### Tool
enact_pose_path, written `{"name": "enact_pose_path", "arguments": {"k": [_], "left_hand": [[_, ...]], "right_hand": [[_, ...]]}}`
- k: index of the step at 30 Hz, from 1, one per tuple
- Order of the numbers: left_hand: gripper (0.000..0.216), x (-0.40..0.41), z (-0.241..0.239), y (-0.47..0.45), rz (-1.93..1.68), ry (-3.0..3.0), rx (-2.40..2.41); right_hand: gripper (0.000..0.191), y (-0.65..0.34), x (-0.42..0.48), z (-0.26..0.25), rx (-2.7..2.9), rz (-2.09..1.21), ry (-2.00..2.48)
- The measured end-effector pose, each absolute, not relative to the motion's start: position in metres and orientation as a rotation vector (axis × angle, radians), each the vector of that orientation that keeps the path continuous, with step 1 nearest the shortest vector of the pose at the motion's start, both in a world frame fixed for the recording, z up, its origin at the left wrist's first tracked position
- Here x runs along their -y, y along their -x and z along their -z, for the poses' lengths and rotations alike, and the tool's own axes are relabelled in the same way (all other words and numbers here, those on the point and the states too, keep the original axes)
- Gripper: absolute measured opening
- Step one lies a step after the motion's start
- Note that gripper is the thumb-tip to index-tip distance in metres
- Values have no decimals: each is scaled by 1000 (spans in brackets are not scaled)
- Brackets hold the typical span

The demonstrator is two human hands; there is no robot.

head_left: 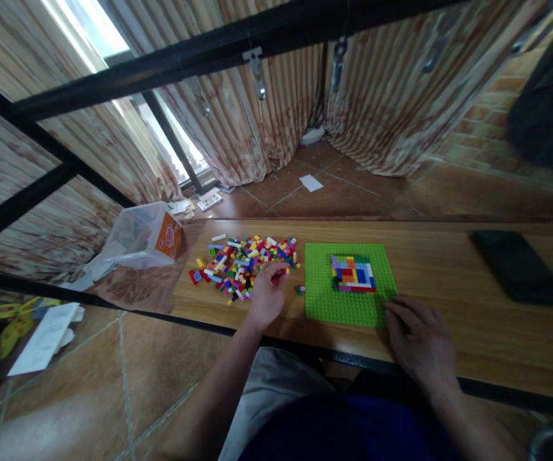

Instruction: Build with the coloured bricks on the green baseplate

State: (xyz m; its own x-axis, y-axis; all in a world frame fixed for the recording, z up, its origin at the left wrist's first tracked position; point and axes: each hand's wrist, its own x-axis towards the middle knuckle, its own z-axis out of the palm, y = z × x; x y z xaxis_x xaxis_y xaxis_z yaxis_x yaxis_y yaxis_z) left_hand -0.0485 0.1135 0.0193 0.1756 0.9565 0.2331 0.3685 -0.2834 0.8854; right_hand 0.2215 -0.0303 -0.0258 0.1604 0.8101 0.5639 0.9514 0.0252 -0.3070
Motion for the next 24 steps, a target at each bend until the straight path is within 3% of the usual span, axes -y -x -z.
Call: {"name": "enact_pose_path", "arguments": {"k": [10,24], "left_hand": [[19,-87,-22,57,-1045,-1089,-1162],[16,-85,-35,54,-932,-1149,-1224]], "right_hand": [[18,-222,30,25,1700,327,1771],[18,-225,30,29,1683,308,1805]]}}
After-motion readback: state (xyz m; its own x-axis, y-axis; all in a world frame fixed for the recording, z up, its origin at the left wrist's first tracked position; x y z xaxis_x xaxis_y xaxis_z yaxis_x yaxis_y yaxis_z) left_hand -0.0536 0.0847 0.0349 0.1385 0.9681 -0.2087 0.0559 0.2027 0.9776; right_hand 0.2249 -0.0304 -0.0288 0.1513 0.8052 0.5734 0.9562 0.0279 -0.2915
